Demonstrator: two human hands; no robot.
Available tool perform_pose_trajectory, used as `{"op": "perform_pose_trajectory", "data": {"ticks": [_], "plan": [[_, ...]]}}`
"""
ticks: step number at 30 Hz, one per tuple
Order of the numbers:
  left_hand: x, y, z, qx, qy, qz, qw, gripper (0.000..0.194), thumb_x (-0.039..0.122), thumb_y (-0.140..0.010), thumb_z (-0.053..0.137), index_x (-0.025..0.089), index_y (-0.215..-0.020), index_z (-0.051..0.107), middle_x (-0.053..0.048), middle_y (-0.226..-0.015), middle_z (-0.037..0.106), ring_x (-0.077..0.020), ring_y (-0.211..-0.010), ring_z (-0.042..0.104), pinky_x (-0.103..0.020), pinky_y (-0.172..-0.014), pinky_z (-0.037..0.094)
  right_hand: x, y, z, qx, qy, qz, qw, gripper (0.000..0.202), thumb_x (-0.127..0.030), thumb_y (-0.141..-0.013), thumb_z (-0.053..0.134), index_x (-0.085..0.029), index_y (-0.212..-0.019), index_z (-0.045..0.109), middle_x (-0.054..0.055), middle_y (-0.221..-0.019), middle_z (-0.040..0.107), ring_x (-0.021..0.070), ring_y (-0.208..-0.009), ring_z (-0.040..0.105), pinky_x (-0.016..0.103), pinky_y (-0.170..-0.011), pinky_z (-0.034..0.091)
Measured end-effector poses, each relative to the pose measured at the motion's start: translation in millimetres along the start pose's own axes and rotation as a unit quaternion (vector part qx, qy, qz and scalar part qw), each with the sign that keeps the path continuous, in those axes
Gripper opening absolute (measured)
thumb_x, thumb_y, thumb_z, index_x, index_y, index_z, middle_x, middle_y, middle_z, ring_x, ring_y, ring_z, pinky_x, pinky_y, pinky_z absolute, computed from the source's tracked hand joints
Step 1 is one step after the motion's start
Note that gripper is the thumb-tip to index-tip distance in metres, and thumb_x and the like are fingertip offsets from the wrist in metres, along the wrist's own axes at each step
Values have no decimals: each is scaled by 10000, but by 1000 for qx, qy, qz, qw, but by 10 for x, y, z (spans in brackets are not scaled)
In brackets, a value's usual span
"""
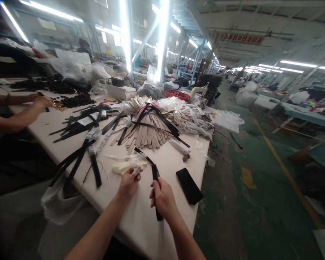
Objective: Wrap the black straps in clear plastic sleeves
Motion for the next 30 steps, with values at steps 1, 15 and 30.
{"op": "perform_pose_trajectory", "data": {"ticks": [1, 15, 30], "plan": [[-3, 7, -13, 4, 2, -5, 1000, 347, 369, -648, 870, 135, -813, 674, -13, -731, 681, -29, -454, 456, -175, -419, 305, 176, 8, 162, -9, 2, 27, 1000, 402, -508, -994, 389, -196, -877, 614, -17, -529, 588, 137, -363, 509, 230, -364, 359], [17, 246, -1, 3, 12, -70, 997, 429, 404, -587, 915, 132, -736, 619, 31, -627, 572, -32, -463, 438, -174, -426, 314, 363, 40, 434, -29, 36, 24, 999, 356, -433, -992, 392, -175, -881, 612, -49, -479, 548, 94, -311, 469, 166, -318, 331], [81, 243, -26, 13, -30, -40, 999, 408, 470, -661, 853, 119, -779, 683, -3, -642, 623, -72, -486, 492, -224, -467, 352, 262, 121, 364, -12, 80, 14, 997, 349, -398, -1007, 401, -172, -885, 637, -40, -490, 561, 92, -351, 510, 170, -387, 364]]}}
Point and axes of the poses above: each hand's wrist, its own y-axis away from the middle knuckle, its own z-axis out of the palm, x = y × z, the point moved 5 cm from there along -y, towards the middle knuckle
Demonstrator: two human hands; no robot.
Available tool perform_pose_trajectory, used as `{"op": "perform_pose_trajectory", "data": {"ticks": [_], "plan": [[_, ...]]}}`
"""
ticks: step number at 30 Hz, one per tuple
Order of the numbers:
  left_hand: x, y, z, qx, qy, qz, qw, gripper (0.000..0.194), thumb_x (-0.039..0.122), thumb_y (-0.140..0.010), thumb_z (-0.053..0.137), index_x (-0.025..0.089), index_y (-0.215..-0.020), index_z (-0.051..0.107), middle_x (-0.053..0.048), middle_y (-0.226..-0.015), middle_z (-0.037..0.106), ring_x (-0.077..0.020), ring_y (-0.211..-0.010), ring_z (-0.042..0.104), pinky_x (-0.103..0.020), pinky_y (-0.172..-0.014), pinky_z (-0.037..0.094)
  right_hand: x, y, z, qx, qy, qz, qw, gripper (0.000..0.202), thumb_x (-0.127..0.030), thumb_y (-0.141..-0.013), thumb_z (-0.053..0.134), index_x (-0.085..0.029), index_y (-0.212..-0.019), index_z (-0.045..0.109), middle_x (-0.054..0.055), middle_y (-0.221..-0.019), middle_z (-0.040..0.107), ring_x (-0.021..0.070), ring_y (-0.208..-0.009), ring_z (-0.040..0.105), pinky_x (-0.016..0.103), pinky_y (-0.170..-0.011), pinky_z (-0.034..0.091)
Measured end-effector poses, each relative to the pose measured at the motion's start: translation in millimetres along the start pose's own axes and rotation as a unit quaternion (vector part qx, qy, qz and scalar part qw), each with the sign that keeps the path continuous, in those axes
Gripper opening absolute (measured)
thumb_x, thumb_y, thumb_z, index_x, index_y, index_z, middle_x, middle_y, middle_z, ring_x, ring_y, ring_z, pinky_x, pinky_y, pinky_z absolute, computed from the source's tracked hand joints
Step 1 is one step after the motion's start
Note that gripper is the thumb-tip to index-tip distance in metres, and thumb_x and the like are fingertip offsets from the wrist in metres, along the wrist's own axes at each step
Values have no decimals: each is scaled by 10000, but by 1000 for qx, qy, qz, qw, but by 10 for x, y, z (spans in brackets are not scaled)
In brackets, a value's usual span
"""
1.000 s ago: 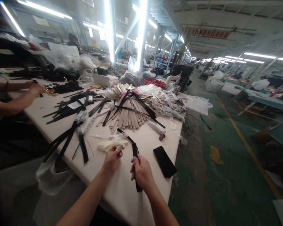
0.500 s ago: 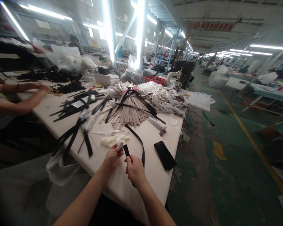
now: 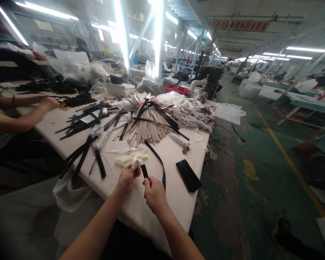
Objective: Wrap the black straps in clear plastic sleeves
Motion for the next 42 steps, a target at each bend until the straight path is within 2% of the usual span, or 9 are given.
{"op": "perform_pose_trajectory", "data": {"ticks": [8, 13, 18, 22, 25, 30, 35, 39, 42], "plan": [[-17, 81, 52, -50, -99, 6, 994, 367, 464, -722, 802, 121, -699, 673, -20, -592, 615, -76, -466, 472, -218, -456, 345, 13, -109, 50, -26, 40, -2, 999, 313, -337, -1006, 415, -173, -884, 652, -31, -500, 576, 88, -357, 510, 180, -407, 344], [-44, 182, 105, -116, -133, -58, 983, 343, 435, -719, 804, 128, -664, 662, -10, -568, 579, -71, -460, 452, -204, -436, 296, 31, -220, 28, -53, 8, 10, 999, 319, -356, -996, 417, -167, -846, 625, -13, -539, 609, 92, -350, 501, 190, -398, 355], [245, 154, -49, 6, -74, -9, 997, 363, 451, -659, 841, 133, -699, 669, 6, -593, 570, -50, -466, 393, -191, -432, 257, 97, -17, 117, -179, -103, 33, 978, 231, -362, -938, 516, -164, -852, 598, 25, -642, 690, 132, -488, 634, 206, -479, 456], [165, 343, 18, -7, -92, -48, 995, 381, 458, -644, 850, 125, -671, 667, 9, -559, 546, -61, -469, 406, -200, -440, 275, 45, 77, 38, -133, -70, 41, 988, 318, -373, -971, 419, -169, -829, 617, -18, -533, 610, 105, -355, 501, 199, -384, 373], [79, 510, 114, -33, -72, -95, 992, 392, 475, -663, 836, 116, -693, 682, 3, -552, 548, -64, -466, 412, -208, -450, 284, -109, 119, -47, -127, -34, 7, 991, 345, -395, -985, 421, -168, -844, 639, -2, -587, 653, 111, -427, 568, 199, -442, 413], [234, 631, 109, 71, -25, -37, 996, 390, 426, -609, 880, 118, -773, 707, -7, -628, 607, -56, -484, 412, -204, -450, 285, -253, 243, -121, -115, 60, -35, 991, 356, -340, -1001, 415, -162, -792, 642, 4, -566, 657, 107, -461, 597, 191, -494, 428], [132, 791, 271, -5, -46, -92, 995, 398, 482, -648, 844, 114, -708, 706, 36, -488, 477, -65, -429, 372, -220, -417, 257, -282, 304, -106, -96, 3, -18, 995, 402, -389, -1025, 353, -159, -838, 624, 1, -595, 656, 103, -427, 577, 188, -446, 408], [215, 816, 158, 66, -31, -39, 997, 370, 443, -619, 869, 126, -721, 708, 29, -554, 530, -50, -454, 368, -209, -429, 263, -249, 385, -80, -126, 30, -40, 991, 347, -346, -1007, 412, -160, -821, 639, 7, -597, 668, 114, -490, 615, 189, -501, 438], [106, 899, 128, 53, -53, -65, 995, 382, 466, -630, 858, 129, -666, 683, 38, -508, 491, -51, -432, 355, -210, -418, 245, -159, 408, -51, -124, 29, -12, 992, 406, -361, -1029, 330, -164, -837, 629, -5, -562, 637, 101, -385, 540, 186, -410, 386]]}}
Point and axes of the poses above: each hand's wrist, its own y-axis away from the middle knuckle, its own z-axis out of the palm, x = y × z, the point moved 5 cm from there along -y, towards the middle knuckle
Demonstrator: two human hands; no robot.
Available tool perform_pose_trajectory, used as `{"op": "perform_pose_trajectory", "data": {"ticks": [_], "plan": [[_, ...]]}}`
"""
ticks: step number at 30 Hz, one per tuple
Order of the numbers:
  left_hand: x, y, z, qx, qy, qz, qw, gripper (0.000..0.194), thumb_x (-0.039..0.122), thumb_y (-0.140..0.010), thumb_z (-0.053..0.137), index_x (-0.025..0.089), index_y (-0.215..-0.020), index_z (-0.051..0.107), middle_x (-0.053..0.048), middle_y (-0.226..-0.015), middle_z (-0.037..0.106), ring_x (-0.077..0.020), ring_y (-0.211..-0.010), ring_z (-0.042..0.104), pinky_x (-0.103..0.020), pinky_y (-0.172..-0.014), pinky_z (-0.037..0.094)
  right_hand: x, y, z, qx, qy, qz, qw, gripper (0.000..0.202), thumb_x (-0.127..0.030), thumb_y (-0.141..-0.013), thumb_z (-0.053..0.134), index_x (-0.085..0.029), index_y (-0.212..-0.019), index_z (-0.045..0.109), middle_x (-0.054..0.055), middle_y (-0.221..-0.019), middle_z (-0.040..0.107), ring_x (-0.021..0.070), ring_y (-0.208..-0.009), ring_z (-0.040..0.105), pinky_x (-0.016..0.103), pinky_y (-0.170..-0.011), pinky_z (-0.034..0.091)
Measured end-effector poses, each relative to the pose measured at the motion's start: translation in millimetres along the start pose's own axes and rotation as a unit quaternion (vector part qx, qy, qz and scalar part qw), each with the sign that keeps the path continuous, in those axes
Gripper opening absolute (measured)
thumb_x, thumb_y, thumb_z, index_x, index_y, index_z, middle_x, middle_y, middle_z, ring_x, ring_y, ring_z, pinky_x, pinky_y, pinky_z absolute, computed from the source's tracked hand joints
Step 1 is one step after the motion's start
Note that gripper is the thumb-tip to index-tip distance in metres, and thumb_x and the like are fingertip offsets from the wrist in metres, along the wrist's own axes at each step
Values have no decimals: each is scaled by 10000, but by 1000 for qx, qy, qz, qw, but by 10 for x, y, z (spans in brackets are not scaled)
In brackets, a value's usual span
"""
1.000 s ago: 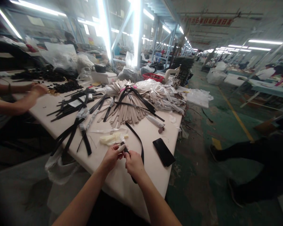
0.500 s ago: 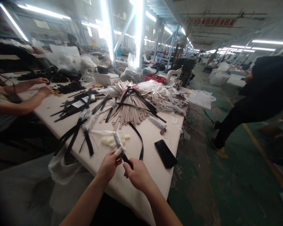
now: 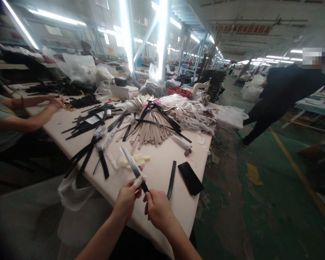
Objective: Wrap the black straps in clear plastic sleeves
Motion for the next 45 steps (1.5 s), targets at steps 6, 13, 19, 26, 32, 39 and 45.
{"op": "perform_pose_trajectory", "data": {"ticks": [6, 13, 19, 26, 32, 39, 45], "plan": [[-149, 89, -73, 2, 1, -20, 1000, 413, 474, -606, 869, 108, -751, 743, 40, -499, 481, -50, -441, 352, -206, -427, 257, 26, 62, 31, -37, -2, -19, 999, 349, -345, -1010, 391, -156, -853, 640, 6, -609, 666, 100, -457, 595, 176, -481, 435], [-176, 176, -61, -7, -19, -24, 1000, 384, 452, -626, 857, 113, -750, 723, -9, -547, 587, -80, -441, 440, -215, -428, 281, 143, 128, 131, -48, -95, 35, 994, 348, -383, -992, 363, -155, -874, 598, -11, -555, 613, 98, -343, 517, 164, -351, 364], [-221, 254, 28, -122, 82, -171, 974, 420, 532, -825, 635, 132, -940, 693, -181, -1013, 733, -215, -720, 678, -318, -626, 513, 314, 464, 268, -74, -159, 67, 982, 411, -530, -961, 421, -167, -873, 592, -28, -499, 572, 100, -326, 478, 162, -326, 326], [-238, 649, 314, -71, 3, 35, 997, 356, 539, -865, 606, 197, -807, 686, -116, -906, 739, -228, -758, 655, -355, -761, 510, 395, 681, 310, -10, -187, 87, 978, 626, -753, -918, 326, -177, -869, 566, -17, -482, 540, 117, -315, 443, 200, -318, 296], [-474, 924, 344, -52, -14, 1, 999, 337, 554, -777, 701, 220, -734, 699, -111, -835, 720, -235, -729, 653, -336, -706, 514, 237, 731, 112, 78, -89, 11, 993, 643, -718, -949, 325, -175, -830, 649, 99, -719, 666, 213, -702, 639, 288, -654, 491], [-727, 1050, 175, -60, -27, -72, 995, 453, 632, -778, 664, 213, -927, 751, -23, -529, 588, -158, -402, 481, -293, -427, 395, 522, 718, 240, 38, -122, 34, 991, 627, -714, -953, 343, -172, -759, 591, 44, -601, 591, 139, -507, 537, 230, -462, 377], [-520, 776, 200, -98, 73, -138, 983, 408, 567, -789, 667, 185, -918, 730, -133, -941, 746, -242, -776, 695, -337, -673, 531, 472, 725, 311, -63, -167, 39, 983, 565, -682, -960, 367, -169, -857, 579, -7, -554, 561, 101, -383, 457, 199, -369, 291]]}}
Point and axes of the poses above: each hand's wrist, its own y-axis away from the middle knuckle, its own z-axis out of the palm, x = y × z, the point moved 5 cm from there along -y, towards the middle knuckle
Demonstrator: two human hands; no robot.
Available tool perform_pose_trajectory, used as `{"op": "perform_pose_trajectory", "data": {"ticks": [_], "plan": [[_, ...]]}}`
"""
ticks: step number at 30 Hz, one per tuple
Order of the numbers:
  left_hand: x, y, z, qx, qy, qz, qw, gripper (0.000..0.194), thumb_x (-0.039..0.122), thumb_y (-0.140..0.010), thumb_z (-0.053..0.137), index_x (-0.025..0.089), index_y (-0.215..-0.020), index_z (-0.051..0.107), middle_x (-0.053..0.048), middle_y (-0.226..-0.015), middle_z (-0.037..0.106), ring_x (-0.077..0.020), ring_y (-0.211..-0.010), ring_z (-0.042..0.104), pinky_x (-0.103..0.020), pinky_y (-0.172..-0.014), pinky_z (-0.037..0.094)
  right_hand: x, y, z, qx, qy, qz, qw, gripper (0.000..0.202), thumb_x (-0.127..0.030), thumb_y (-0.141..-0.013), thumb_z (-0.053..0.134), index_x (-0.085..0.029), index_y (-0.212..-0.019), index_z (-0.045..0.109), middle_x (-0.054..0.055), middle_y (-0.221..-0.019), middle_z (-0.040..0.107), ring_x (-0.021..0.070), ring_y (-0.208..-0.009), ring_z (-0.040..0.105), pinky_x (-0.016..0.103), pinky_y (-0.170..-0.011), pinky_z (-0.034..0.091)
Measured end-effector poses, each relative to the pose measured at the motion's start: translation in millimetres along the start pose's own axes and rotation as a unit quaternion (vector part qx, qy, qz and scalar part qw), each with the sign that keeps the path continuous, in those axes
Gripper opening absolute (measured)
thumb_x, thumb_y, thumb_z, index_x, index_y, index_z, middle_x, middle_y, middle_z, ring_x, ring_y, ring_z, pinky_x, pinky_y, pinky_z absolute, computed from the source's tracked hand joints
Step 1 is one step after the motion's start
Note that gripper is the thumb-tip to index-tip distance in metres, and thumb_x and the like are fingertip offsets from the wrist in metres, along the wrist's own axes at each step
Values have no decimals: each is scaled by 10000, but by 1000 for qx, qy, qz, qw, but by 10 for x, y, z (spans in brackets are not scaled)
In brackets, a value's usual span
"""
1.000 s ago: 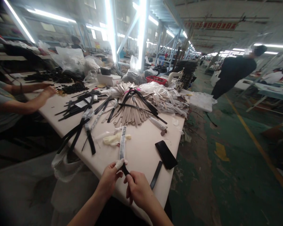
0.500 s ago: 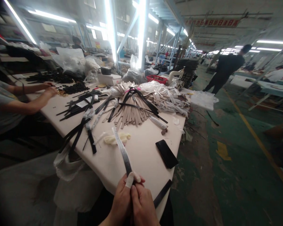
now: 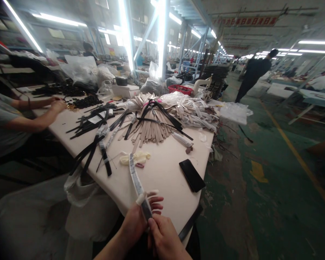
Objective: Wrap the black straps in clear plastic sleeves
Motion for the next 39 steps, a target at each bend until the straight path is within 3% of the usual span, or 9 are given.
{"op": "perform_pose_trajectory", "data": {"ticks": [5, 8, 13, 17, 19, 25, 32, 36, 39], "plan": [[392, -300, 3, 53, -3, 100, 994, 445, 580, -807, 658, 144, -728, 706, -96, -748, 713, -216, -694, 663, -357, -737, 530, -41, -61, -71, 7, -14, 7, 1000, 475, -597, -962, 434, -161, -900, 613, 9, -598, 614, 117, -426, 526, 198, -415, 375], [249, -384, 10, 52, -13, 104, 993, 492, 614, -810, 636, 134, -721, 704, -95, -717, 702, -211, -664, 657, -338, -689, 527, -44, -210, -90, 29, -16, 8, 999, 438, -536, -980, 412, -165, -837, 597, -7, -537, 575, 117, -391, 490, 203, -392, 351], [28, -456, -135, 56, 9, -11, 998, 475, 591, -841, 607, 129, -765, 686, -86, -650, 676, -193, -550, 625, -268, -457, 438, -11, -397, -91, 45, -25, -12, 999, 436, -515, -967, 445, -167, -729, 556, 7, -548, 582, 119, -419, 516, 209, -414, 383], [391, -482, -220, 85, 79, 79, 990, 304, 424, -850, 683, 137, -756, 657, -69, -738, 709, -181, -682, 678, -317, -698, 566, 64, -390, -89, 27, -70, -1, 997, 395, -533, -955, 471, -156, -920, 584, -11, -566, 598, 119, -389, 499, 207, -385, 371], [413, -456, -134, 55, 53, 72, 994, 354, 455, -872, 644, 124, -748, 663, -89, -736, 712, -191, -691, 688, -322, -704, 578, 31, -397, -102, 33, -76, -23, 996, 410, -552, -954, 479, -158, -917, 584, -6, -586, 600, 120, -408, 510, 213, -402, 388], [-5, -244, 139, -4, -89, -15, 996, 593, 640, -858, 525, 97, -1033, 688, -74, -608, 663, -132, -299, 445, -244, -255, 329, -193, -388, -166, 90, -26, -81, 992, 491, -605, -962, 461, -156, -877, 640, 19, -638, 584, 129, -480, 520, 217, -406, 366], [48, -56, 247, -59, -115, 22, 991, 618, 587, -875, 555, 131, -1285, 625, -152, -931, 719, -144, -499, 579, -204, -331, 367, -357, -208, -235, 126, -1, -117, 985, 489, -575, -971, 481, -148, -795, 639, 24, -629, 575, 128, -517, 515, 222, -466, 401], [93, -36, 287, -105, -127, -28, 986, 589, 470, -878, 605, 173, -1385, 566, -135, -920, 731, -136, -471, 550, -229, -352, 405, -347, -198, -252, 102, -24, -114, 988, 463, -558, -976, 489, -156, -776, 604, 19, -611, 589, 121, -493, 518, 211, -452, 395], [236, -95, 259, -154, -99, -58, 981, 527, 348, -845, 665, 119, -1317, 615, -169, -977, 740, -205, -647, 674, -303, -556, 555, -302, -143, -278, 105, -51, -112, 987, 421, -539, -981, 494, -159, -841, 608, 17, -624, 616, 108, -452, 497, 204, -421, 368]]}}
Point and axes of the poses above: each hand's wrist, its own y-axis away from the middle knuckle, its own z-axis out of the palm, x = y × z, the point moved 5 cm from there along -y, towards the middle knuckle
